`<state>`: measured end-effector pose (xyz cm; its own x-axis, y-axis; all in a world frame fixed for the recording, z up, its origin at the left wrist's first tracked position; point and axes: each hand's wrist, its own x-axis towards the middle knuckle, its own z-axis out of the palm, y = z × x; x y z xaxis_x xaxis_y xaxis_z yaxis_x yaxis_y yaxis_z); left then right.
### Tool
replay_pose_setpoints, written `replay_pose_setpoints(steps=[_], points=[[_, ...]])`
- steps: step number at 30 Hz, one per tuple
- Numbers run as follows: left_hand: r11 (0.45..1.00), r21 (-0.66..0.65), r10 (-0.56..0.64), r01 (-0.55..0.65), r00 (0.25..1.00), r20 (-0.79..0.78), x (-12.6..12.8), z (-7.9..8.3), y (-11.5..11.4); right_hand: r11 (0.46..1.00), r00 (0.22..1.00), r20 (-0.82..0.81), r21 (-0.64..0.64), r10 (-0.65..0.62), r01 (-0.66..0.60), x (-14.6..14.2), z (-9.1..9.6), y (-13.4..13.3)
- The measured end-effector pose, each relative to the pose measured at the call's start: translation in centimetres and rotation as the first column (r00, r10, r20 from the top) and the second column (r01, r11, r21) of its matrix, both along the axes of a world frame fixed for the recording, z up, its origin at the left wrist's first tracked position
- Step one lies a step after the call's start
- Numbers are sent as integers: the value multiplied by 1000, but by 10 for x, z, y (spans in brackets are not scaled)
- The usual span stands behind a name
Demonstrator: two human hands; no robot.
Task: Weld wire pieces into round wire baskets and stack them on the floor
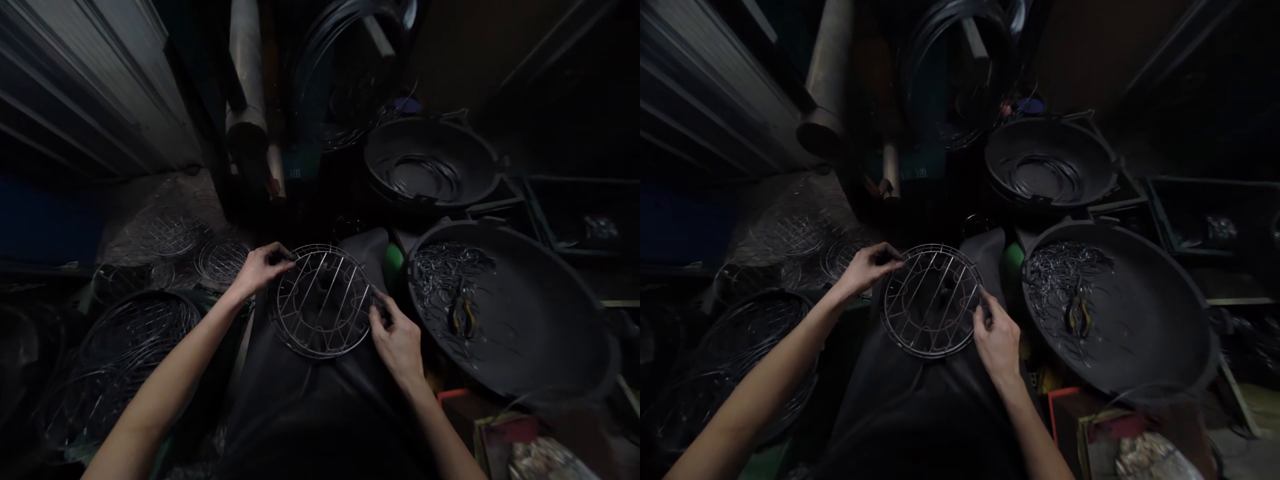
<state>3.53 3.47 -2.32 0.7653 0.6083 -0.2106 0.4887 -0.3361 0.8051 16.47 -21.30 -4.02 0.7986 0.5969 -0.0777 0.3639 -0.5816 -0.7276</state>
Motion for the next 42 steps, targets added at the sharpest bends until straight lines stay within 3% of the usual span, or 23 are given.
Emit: replay_pose_setpoints(steps=[4,7,10,12,16,21,25,28,32,35,42], points=[[999,-20,27,-27,1000,2,-1,-4,-1,1000,999,-36,20,15,-14,3,-7,-6],[996,-69,60,-59,998,22,-2,-11,2,997,972,-235,73,-15,33,4,-18,-12],[993,-102,64,-60,997,35,-1,-16,5,970,856,-516,184,-41,158,3,-29,-15],[993,-106,47,-42,998,41,0,-17,7,942,793,-608,241,-42,235,2,-35,-16],[994,-107,-6,9,1000,20,4,-10,11,925,793,-605,261,-66,276,3,-36,-15],[975,-62,-214,212,976,-36,17,11,22,908,747,-658,249,-97,337,5,-29,-15],[929,-13,-364,371,904,-226,50,25,29,905,715,-687,213,-129,369,6,-27,-15],[886,-84,-453,457,812,-367,82,24,33,914,719,-684,206,-122,351,8,-28,-14],[844,-316,-531,434,761,-374,111,10,37,913,725,-678,209,-123,350,8,-26,-12],[827,-346,-548,443,775,-316,117,3,39,912,732,-671,217,-120,349,10,-24,-13],[853,-401,-459,332,845,-276,100,25,38,904,683,-714,178,-153,388,20,-25,-38]])
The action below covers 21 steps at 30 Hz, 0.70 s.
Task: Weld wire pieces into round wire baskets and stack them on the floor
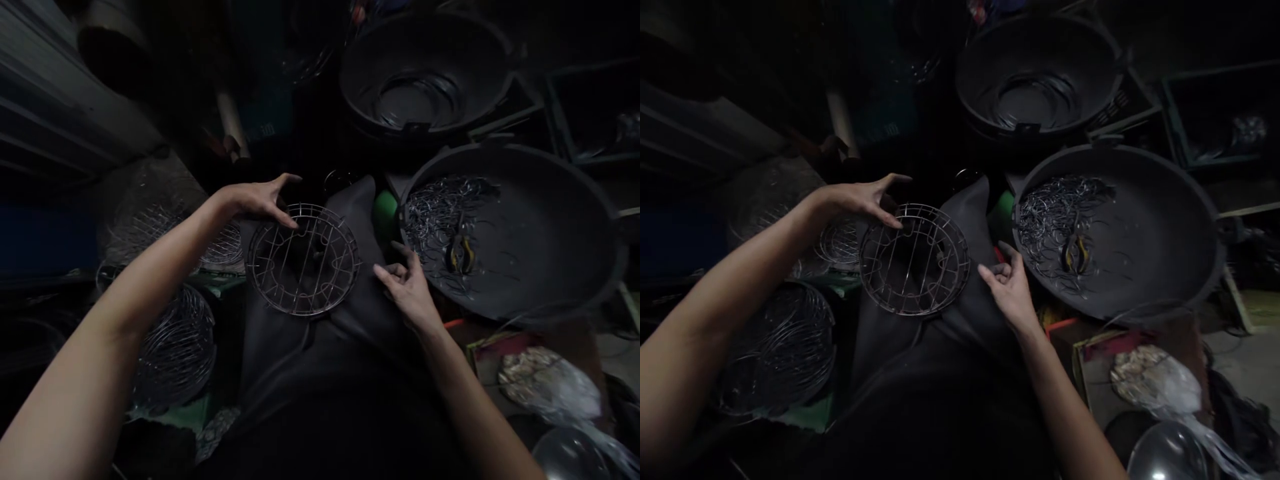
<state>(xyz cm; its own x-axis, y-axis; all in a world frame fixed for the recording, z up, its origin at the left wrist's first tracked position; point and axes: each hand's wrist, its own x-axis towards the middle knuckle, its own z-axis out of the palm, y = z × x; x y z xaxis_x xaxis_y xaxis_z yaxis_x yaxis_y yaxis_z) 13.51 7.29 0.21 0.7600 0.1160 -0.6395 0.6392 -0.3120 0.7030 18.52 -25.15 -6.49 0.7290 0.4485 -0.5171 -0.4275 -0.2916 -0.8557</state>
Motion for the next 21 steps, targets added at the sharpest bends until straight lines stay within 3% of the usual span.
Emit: replay_pose_setpoints(steps=[5,9,11,15,18,21], points=[[993,15,117,-117,993,19,-13,13,-3,1000,1000,16,-15,24,-24,-2,-2,-17],[989,82,112,-120,989,97,-37,12,14,997,996,38,-10,76,-75,-9,0,-17],[982,114,129,-148,979,160,-56,12,27,994,992,70,-5,108,-108,-12,0,-12],[942,125,276,-312,929,245,-94,18,44,985,977,135,21,166,-170,-12,2,5],[913,73,372,-401,894,249,-116,23,45,980,966,185,48,183,-195,-5,7,19],[878,-21,469,-479,850,240,-132,17,37,976,952,244,69,186,-208,2,14,30]])
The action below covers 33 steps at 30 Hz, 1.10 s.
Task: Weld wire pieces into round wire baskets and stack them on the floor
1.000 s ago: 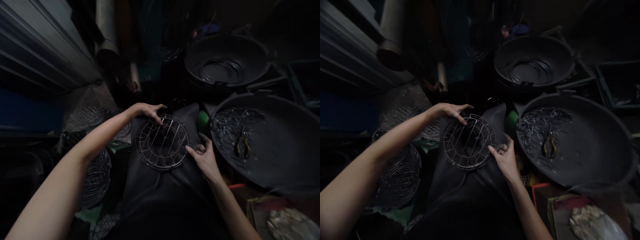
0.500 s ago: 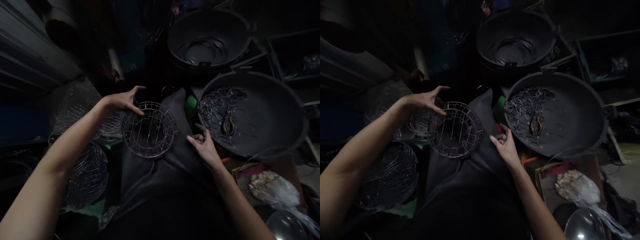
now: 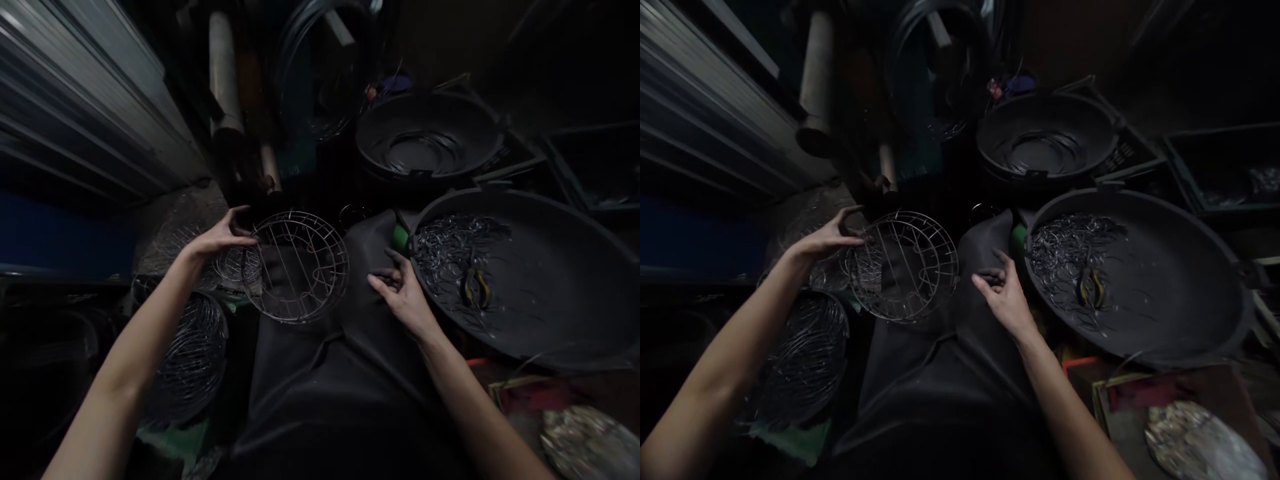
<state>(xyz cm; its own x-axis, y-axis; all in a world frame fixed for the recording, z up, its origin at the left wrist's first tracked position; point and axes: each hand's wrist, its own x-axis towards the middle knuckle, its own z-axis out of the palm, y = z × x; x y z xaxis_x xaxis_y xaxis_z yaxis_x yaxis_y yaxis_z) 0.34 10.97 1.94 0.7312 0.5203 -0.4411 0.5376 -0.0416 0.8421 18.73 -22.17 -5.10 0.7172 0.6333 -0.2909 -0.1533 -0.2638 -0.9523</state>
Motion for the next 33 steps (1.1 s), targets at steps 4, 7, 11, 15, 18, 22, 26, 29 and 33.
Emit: replay_pose_setpoints(steps=[4,7,11,15,18,22,26,29,33], points=[[981,-172,107,-96,993,56,-17,-29,-20,1000,1000,-6,-6,28,-28,5,5,3],[949,-273,189,-157,977,95,-26,-55,-36,999,999,-36,-10,31,-32,5,5,-1],[914,-342,265,-218,960,95,-33,-73,-50,997,997,-44,-40,59,-61,8,1,-2],[917,-316,283,-243,955,87,-34,-76,-53,986,991,39,-114,126,-121,14,-6,7],[920,-295,297,-258,950,96,-35,-77,-53,977,982,68,-134,177,-167,18,-10,15],[907,-306,332,-290,939,93,-37,-81,-53,969,975,37,-120,221,-215,20,-12,21],[910,-294,334,-292,937,104,-38,-82,-55,960,970,20,-151,242,-236,20,-14,25],[908,-308,332,-286,937,108,-38,-83,-55,950,964,12,-178,265,-258,18,-11,26],[903,-321,335,-284,935,115,-40,-86,-53,945,962,-29,-180,272,-273,16,-7,26]])
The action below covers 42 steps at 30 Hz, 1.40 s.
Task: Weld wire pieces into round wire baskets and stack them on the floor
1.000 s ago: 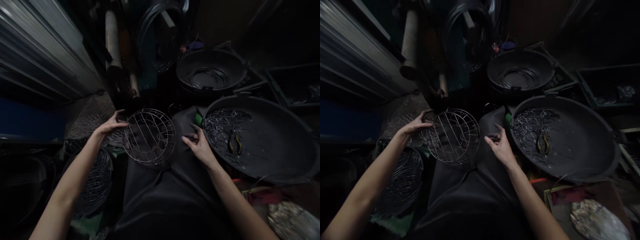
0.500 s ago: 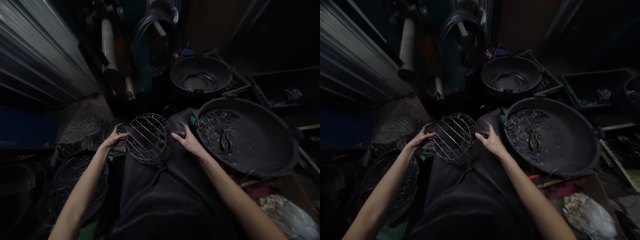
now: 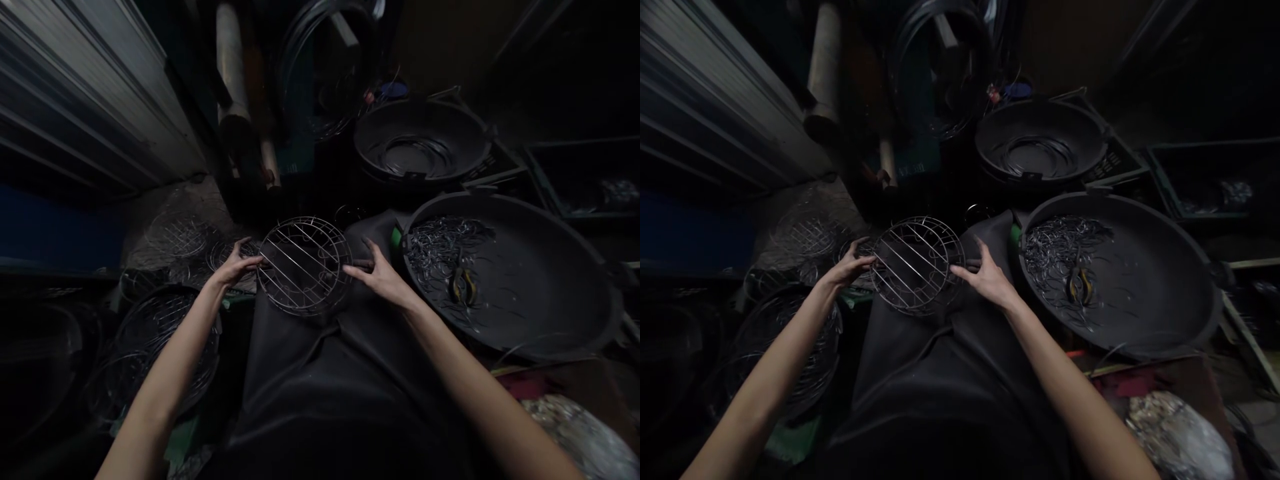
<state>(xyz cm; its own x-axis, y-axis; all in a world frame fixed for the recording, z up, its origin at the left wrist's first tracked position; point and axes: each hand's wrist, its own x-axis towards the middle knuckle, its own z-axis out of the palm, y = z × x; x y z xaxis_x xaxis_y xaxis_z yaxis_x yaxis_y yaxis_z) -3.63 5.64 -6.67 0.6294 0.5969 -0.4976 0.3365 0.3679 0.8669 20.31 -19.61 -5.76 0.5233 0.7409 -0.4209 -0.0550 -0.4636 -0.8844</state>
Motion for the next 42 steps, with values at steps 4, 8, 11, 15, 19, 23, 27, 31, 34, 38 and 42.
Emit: replay_pose_setpoints(steps=[4,8,11,15,19,23,27,31,34,38,42], points=[[1000,22,3,-3,1000,-2,-2,-4,1,1000,1000,-21,6,1,-1,-1,-1,0],[999,32,9,-9,1000,8,-3,-7,2,1000,1000,-19,5,14,-13,1,4,5],[999,32,11,-12,1000,19,-3,-6,1,999,999,-45,28,-18,20,7,18,11],[999,26,19,-19,1000,6,-4,-1,-1,997,995,-71,23,-68,69,17,34,14],[999,23,22,-22,1000,-2,-3,3,-3,999,998,-66,24,-25,26,16,30,14],[999,47,25,-25,1000,-8,-3,1,-3,999,999,22,1,33,-33,7,21,17],[998,52,30,-33,998,51,-5,-2,-3,995,985,166,-93,54,-39,-1,22,20],[986,153,60,-71,995,78,-10,6,-9,999,986,163,-38,23,-17,-3,24,17],[961,257,76,-103,991,113,-13,18,-17,999,987,158,53,-2,-7,0,20,11],[948,290,62,-130,971,231,-10,28,-29,980,989,116,187,-89,66,3,14,4],[949,274,67,-155,950,304,-4,33,-38,953,986,47,270,-158,139,3,12,2]])
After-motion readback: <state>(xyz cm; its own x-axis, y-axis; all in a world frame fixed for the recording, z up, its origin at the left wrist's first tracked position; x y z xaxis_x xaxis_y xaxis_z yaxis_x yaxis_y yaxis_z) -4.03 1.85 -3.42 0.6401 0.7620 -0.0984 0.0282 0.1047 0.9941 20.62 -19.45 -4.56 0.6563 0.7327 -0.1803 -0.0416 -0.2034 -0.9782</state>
